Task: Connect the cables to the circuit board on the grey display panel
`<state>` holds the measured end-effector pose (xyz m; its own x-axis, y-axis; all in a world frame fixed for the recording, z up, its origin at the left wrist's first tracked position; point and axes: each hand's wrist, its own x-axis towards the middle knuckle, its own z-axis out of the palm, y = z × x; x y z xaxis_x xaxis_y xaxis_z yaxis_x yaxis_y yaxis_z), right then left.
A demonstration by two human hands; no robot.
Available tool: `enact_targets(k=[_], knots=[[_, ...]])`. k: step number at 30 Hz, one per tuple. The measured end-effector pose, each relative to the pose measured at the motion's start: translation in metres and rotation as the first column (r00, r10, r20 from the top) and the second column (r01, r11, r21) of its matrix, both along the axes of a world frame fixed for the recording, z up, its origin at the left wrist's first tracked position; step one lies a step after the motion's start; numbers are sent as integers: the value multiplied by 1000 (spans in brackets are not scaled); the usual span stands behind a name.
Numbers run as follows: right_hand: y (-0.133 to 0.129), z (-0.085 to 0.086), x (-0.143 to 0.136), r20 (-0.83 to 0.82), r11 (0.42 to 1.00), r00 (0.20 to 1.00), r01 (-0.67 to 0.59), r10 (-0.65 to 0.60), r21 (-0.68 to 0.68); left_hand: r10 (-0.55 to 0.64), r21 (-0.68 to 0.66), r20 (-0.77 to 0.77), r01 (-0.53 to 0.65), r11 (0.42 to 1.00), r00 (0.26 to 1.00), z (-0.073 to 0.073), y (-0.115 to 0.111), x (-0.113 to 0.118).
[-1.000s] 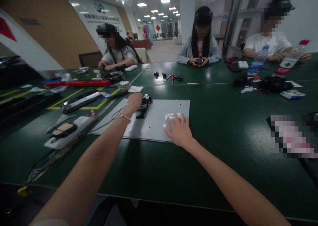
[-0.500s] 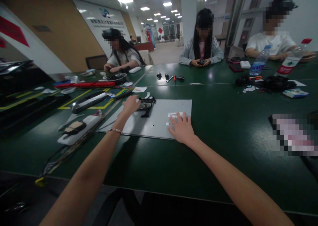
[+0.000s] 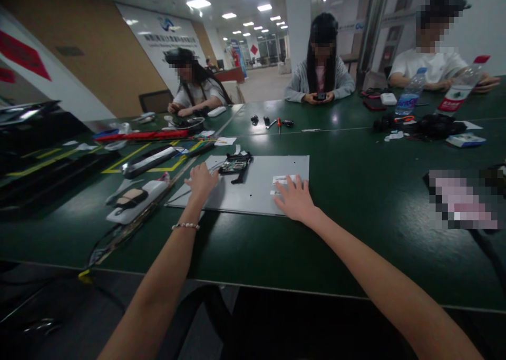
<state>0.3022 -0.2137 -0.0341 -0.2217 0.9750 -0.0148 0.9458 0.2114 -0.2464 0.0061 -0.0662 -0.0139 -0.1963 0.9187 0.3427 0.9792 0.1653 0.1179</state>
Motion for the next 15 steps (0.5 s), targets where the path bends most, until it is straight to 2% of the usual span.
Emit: enact_targets(k=[5, 15], knots=[[-2, 1, 1, 3, 1000, 1000, -3, 3, -10, 52, 21, -6, -52, 998, 999, -8, 1, -13], [-10, 10, 6, 44, 996, 999, 2, 2, -88, 86, -35, -5, -86, 996, 996, -12, 10, -27]])
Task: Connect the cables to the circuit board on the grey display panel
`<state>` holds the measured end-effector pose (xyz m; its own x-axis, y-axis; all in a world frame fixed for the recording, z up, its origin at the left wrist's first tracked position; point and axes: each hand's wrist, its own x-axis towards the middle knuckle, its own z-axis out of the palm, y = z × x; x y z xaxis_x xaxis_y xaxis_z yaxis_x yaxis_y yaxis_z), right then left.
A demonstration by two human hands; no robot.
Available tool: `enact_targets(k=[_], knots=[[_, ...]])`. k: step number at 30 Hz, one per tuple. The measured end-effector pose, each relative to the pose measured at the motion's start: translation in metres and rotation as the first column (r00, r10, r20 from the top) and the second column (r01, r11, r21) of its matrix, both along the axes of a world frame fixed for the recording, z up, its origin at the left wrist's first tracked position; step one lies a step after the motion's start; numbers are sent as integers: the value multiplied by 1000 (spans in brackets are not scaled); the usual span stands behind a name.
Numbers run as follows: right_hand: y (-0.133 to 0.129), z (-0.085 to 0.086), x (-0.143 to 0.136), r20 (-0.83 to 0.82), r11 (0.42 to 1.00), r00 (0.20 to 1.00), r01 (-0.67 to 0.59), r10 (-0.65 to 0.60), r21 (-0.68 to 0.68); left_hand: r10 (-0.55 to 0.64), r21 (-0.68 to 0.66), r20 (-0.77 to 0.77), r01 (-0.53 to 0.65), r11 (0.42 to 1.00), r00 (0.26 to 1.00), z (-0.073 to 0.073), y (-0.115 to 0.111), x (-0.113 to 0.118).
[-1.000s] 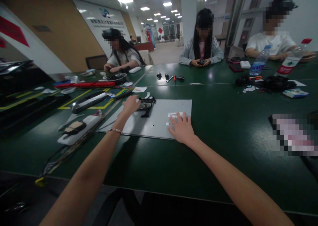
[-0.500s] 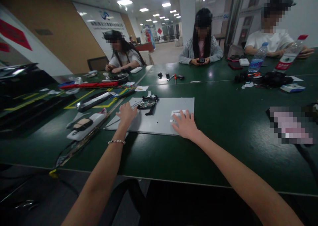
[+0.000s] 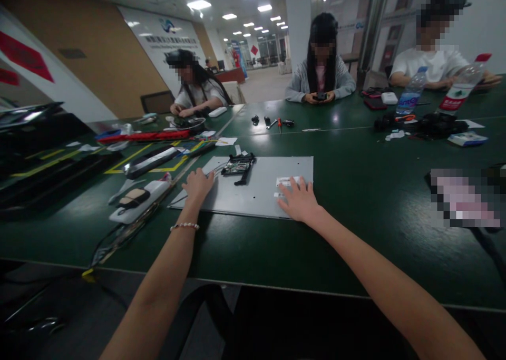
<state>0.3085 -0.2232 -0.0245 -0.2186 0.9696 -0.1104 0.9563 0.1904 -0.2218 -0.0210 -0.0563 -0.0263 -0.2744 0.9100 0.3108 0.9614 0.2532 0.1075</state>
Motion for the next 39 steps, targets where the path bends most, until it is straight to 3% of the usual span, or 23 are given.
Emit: enact_targets(k=[10, 14, 16, 18, 21, 26, 30, 33, 39], knots=[[-1, 2, 5, -37, 997, 999, -22, 24, 71, -3, -74, 59, 7, 997, 998, -1, 6, -7], [14, 3, 24, -253, 991, 967, 5, 29, 134, 16, -46, 110, -12, 999, 994, 2, 7, -7], [26, 0, 38, -488, 983, 873, 101, -15, 152, 21, -24, 143, -17, 1000, 990, 2, 7, -7], [39, -5, 51, -711, 959, 698, 251, -86, 131, 22, -4, 174, -22, 1000, 985, 2, 9, -8], [51, -15, 65, -828, 923, 534, 380, -173, 53, 16, 7, 236, -18, 1000, 972, 1, 13, -12], [55, -20, 76, -914, 919, 336, 386, -226, -85, 26, 24, 377, -38, 999, 926, 3, 18, -20], [56, -16, 93, -943, 892, 45, 342, -330, -296, 57, 72, 420, -96, 993, 906, 8, 16, -21], [58, -18, 108, -932, 866, -8, 365, -363, -341, 63, 93, 418, -111, 989, 906, 9, 15, -20], [64, -28, 122, -930, 827, -40, 444, -366, -344, -77, 109, 522, 22, 994, 849, 4, 24, -16]])
